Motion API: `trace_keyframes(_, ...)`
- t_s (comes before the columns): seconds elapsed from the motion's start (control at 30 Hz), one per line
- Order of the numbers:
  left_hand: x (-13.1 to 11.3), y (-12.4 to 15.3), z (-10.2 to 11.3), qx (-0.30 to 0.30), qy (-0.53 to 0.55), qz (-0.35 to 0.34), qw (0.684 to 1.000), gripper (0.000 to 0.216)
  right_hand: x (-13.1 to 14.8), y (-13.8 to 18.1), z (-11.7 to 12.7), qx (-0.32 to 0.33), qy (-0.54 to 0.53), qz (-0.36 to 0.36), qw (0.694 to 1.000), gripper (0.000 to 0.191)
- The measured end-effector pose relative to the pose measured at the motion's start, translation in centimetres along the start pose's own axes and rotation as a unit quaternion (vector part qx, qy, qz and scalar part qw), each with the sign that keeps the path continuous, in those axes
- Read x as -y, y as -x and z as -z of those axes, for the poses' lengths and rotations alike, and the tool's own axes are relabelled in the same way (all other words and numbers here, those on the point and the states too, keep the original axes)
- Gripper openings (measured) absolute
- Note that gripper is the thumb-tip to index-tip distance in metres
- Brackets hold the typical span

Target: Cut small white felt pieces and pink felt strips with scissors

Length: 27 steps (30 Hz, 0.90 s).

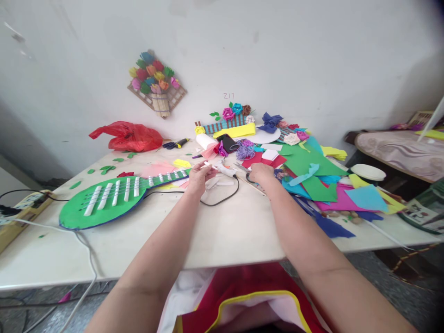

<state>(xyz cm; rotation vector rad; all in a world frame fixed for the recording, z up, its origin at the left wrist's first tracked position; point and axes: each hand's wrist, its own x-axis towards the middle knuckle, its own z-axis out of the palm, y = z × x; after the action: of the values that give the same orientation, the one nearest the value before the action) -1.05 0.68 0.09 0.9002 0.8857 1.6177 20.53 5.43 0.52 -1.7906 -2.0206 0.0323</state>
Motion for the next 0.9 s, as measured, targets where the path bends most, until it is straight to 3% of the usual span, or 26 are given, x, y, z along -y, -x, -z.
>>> trace_keyframes(0.1, 0.0, 0.0, 0.1, 0.009, 0.005, 0.002, 1.000, 0.038, 1.1, 0.4, 0.9, 0.058, 0.082, -0.065, 0.993, 0.023)
trace_keyframes(0.37, -0.1, 0.1, 0.2, -0.005, 0.015, 0.009, 1.000, 0.032, 1.8, 0.8, 1.8, 0.116, 0.132, -0.053, 0.983, 0.033)
trace_keyframes(0.9, -0.1, 0.0, 0.2, -0.022, 0.024, 0.019, 0.999, 0.027, 2.1, 1.4, 3.0, 0.060, 0.134, -0.036, 0.988, 0.033)
